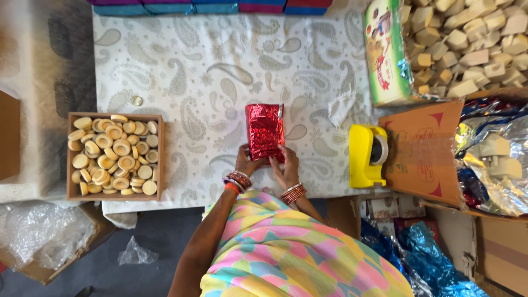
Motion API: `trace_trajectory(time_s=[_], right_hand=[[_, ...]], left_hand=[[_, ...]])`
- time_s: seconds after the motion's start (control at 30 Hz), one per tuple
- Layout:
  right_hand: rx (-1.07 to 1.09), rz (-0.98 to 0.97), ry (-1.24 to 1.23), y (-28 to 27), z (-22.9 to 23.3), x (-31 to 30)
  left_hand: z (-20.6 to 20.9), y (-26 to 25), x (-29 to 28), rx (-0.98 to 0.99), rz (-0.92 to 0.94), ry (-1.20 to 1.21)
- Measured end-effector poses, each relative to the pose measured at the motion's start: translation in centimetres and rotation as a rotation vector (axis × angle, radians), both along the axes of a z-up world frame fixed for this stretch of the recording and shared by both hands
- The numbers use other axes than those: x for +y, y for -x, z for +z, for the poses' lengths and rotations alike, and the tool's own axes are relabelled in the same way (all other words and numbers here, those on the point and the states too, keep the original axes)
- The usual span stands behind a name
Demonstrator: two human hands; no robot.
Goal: Wrap small items in red foil and organize them into boxes.
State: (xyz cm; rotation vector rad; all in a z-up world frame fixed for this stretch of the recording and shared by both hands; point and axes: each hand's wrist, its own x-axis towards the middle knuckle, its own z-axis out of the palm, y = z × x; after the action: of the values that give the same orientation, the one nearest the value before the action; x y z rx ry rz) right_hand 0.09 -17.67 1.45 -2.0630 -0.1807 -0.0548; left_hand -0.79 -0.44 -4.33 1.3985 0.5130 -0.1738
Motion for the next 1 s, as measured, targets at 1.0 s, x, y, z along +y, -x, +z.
trace_trajectory(time_s=[1.0], right_hand=[[-0.012, -0.037, 0.170, -4.8, 9.0, 8.6]], left_hand=[[7.7, -0.1, 3.9, -0.512, -0.292, -0.644]])
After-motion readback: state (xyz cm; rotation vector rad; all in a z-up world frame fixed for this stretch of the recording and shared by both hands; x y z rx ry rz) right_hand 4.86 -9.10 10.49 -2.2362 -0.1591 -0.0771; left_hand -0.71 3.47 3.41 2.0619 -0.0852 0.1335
